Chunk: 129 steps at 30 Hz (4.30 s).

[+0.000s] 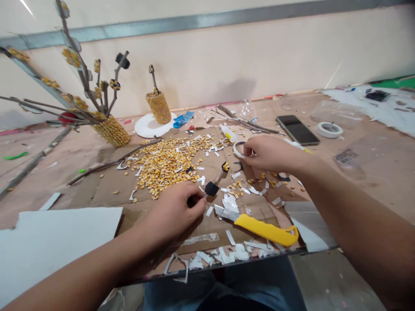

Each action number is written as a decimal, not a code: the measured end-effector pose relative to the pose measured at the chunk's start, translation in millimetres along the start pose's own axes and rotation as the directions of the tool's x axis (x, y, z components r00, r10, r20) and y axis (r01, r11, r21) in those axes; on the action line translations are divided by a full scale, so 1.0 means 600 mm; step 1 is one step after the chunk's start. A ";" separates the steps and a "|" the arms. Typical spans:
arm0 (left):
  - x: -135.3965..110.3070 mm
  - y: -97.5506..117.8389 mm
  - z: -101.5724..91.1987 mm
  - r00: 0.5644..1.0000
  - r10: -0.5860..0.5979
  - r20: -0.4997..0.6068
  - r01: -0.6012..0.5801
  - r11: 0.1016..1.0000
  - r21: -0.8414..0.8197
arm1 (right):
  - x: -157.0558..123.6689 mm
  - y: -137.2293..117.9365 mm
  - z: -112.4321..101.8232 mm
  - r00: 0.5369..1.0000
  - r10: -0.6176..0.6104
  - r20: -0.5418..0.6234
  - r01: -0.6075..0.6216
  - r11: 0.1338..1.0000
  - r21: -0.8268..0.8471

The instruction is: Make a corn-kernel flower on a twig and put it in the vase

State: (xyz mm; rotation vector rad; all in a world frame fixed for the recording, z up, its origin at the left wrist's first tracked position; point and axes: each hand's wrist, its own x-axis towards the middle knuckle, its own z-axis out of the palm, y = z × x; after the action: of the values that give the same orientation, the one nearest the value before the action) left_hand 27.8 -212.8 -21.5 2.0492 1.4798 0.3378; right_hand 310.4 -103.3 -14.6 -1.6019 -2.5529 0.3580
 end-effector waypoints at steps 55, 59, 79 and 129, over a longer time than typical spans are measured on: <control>-0.013 0.008 -0.005 0.852 -0.195 -0.486 -0.144 0.806 -0.575 | -0.053 -0.110 0.040 0.550 -0.604 -0.576 0.634 0.752 -0.183; -0.012 0.001 -0.010 0.880 0.034 -0.473 -0.249 0.881 -0.401 | -0.058 -0.117 0.040 0.552 -0.631 -0.545 0.640 0.739 -0.208; 0.006 0.016 -0.015 0.926 -0.283 -0.251 -0.078 0.507 -0.858 | -0.094 -0.150 0.035 0.407 -0.640 -0.652 0.548 0.742 -0.386; -0.010 -0.007 -0.001 0.921 0.231 -0.313 -0.302 0.932 -0.202 | -0.064 -0.146 0.054 0.769 -0.267 -0.580 0.531 0.773 0.347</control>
State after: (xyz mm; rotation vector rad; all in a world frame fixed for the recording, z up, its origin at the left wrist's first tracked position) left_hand 22.2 -217.1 -22.8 2.0605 1.2333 0.9165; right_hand 244.0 -178.9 -22.2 -0.7728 -2.0823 0.4317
